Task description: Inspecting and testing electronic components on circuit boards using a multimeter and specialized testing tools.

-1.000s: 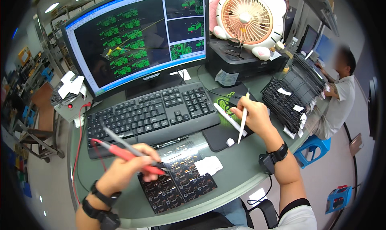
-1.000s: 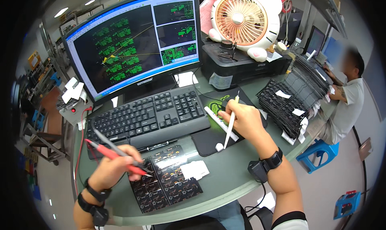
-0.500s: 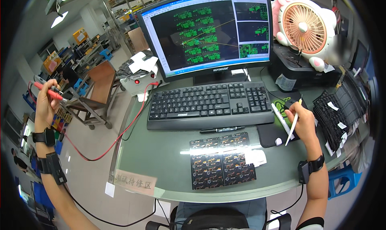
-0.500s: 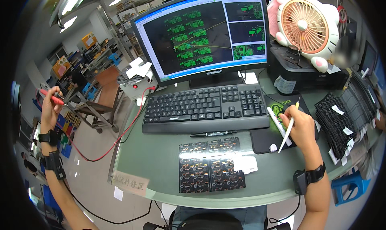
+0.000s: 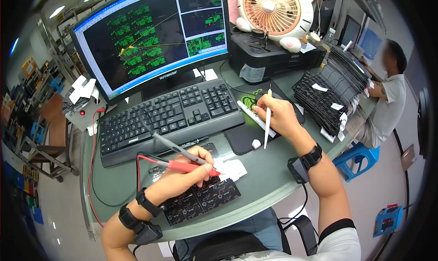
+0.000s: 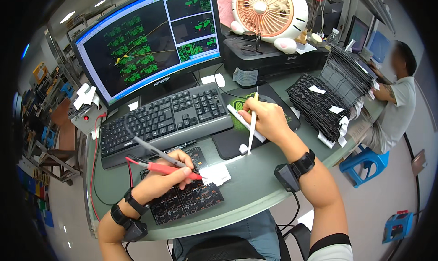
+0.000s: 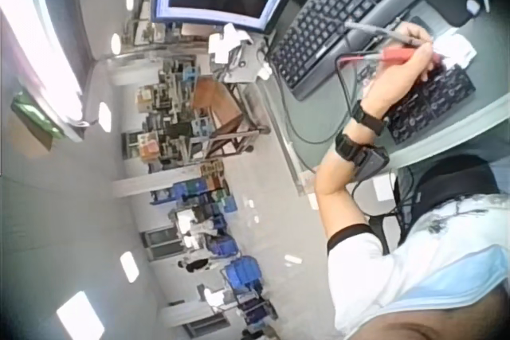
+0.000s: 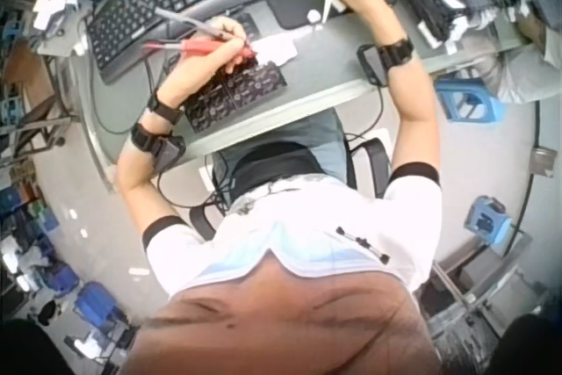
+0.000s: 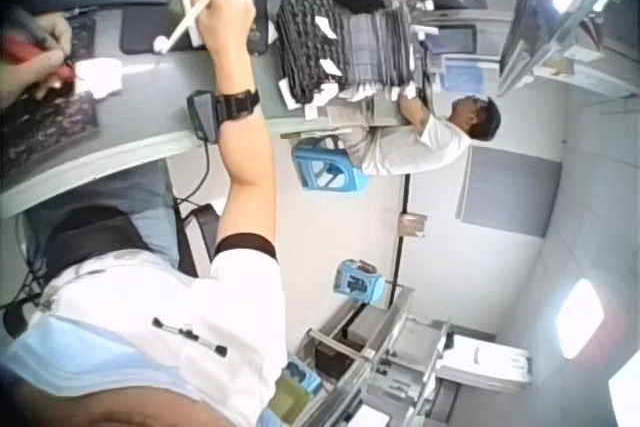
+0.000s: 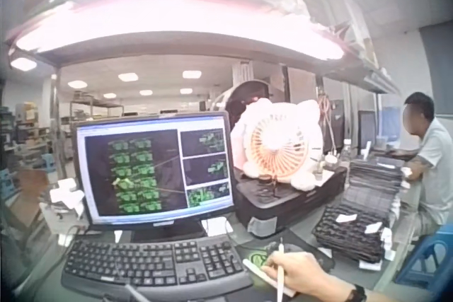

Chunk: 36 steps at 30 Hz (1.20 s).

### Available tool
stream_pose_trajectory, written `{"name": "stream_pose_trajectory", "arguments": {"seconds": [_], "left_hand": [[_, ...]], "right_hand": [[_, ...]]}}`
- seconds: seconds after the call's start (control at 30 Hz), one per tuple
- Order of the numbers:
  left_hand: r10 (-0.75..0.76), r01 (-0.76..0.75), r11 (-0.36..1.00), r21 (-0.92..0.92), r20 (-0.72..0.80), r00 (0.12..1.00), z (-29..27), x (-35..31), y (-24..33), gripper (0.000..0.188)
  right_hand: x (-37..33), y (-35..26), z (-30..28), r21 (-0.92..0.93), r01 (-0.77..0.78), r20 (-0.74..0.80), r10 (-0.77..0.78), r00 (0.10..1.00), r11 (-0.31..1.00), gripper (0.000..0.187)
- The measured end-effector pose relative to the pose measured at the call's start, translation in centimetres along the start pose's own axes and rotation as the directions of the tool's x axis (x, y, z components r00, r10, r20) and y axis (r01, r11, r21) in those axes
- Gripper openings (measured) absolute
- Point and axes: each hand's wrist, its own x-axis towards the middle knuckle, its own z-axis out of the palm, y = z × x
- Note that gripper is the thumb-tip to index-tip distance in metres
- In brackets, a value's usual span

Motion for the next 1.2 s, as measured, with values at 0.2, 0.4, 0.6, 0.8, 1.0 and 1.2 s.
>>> {"name": "stream_pose_trajectory", "arguments": {"seconds": [0.2,0.4,0.6,0.8,1.0,1.2], "left_hand": [[-0.042,0.042,0.998,-0.05,0.009,0.999,-0.5,0.1,-0.6,0.016],[-0.02,0.022,0.999,-0.037,0.053,0.998,-0.8,0.3,-0.6,0.02],[0.009,-0.01,0.994,-0.108,-0.01,1.0,-2.2,-0.3,-1.0,0.015],[-0.043,0.018,0.995,-0.095,-0.263,0.964,-8.9,-5.2,4.3,0.018],[0.105,-0.161,0.985,-0.055,-0.546,0.831,-15.4,-14.9,8.0,0.024],[0.262,-0.073,0.957,0.279,-0.737,0.623,-19.3,-22.2,13.9,0.021]], "right_hand": [[0.0,0.2,0.0,0.016,-0.006,-0.004,0.006,1.0,1.0,0.02],[0.0,-0.9,0.4,0.191,-0.132,0.048,0.125,0.991,0.973,0.016],[2.0,-4.1,1.9,0.389,-0.08,0.087,0.05,0.995,0.918,0.017],[1.5,-3.8,2.1,0.367,-0.222,0.081,0.207,0.975,0.903,0.016],[0.8,-1.2,2.9,0.372,-0.148,0.072,0.13,0.989,0.916,0.02],[0.8,-1.6,2.6,0.357,-0.135,0.068,0.119,0.991,0.924,0.02]]}}
